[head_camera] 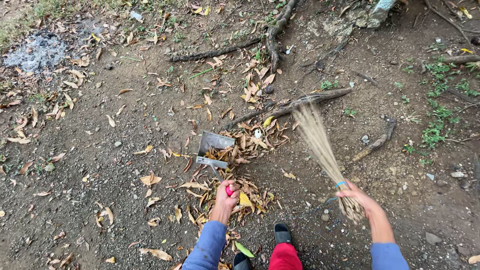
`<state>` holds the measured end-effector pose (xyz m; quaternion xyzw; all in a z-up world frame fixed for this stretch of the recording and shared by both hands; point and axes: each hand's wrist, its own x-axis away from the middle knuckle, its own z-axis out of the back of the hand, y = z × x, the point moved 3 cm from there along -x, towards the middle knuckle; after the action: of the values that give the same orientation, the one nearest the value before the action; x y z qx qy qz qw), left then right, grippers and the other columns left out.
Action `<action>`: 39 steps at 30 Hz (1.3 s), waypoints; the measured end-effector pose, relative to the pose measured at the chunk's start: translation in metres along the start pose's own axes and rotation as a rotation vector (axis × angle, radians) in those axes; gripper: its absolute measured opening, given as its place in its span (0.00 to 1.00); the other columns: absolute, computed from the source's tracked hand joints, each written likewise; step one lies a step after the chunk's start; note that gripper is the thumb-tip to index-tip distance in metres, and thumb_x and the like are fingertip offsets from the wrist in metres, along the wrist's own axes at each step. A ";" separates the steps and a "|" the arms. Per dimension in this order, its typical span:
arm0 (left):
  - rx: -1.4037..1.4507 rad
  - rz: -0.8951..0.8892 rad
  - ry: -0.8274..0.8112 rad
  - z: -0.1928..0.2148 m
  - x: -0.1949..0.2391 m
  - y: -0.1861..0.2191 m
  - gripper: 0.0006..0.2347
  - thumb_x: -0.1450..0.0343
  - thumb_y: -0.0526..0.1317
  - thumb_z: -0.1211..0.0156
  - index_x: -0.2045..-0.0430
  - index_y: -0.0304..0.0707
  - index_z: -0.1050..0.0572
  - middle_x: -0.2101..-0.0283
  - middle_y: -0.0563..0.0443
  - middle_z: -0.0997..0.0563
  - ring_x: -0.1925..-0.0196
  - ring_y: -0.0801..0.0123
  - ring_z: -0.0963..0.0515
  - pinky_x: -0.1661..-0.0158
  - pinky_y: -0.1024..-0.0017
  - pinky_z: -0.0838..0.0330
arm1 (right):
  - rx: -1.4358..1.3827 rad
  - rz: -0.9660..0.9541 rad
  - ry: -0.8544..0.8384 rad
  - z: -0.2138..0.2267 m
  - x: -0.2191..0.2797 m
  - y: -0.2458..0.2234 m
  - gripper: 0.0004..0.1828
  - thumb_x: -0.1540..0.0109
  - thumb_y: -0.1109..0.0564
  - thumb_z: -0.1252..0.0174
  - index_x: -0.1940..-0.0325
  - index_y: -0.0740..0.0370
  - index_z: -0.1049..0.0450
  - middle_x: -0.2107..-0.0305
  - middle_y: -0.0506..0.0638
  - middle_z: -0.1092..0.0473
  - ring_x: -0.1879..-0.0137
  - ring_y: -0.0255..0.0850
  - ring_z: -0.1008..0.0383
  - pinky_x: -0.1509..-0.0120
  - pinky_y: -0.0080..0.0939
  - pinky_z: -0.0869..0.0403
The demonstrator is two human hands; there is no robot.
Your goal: The person sweeps dry leaves on a dirt path using a traditional broom and a metal dustpan. They gather the leaves into piles and sweep them into the dustpan, moving along the path to clear different sections.
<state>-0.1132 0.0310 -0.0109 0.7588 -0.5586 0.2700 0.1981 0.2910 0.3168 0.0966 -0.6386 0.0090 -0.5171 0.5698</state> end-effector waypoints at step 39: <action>0.091 -0.192 0.028 -0.039 -0.066 -0.099 0.08 0.33 0.29 0.46 0.79 0.43 0.35 0.83 0.59 0.33 0.86 0.78 0.36 0.89 0.79 0.50 | 0.720 -0.024 -0.072 -0.029 -0.209 -0.055 0.51 0.56 0.56 0.30 0.30 0.67 0.37 0.52 0.60 0.28 0.50 0.49 0.23 0.41 0.46 0.22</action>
<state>-0.0414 0.1330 -0.0221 0.8132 -0.4678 0.2853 0.1962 0.1426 0.4411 -0.0044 -0.4150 -0.2014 -0.4710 0.7519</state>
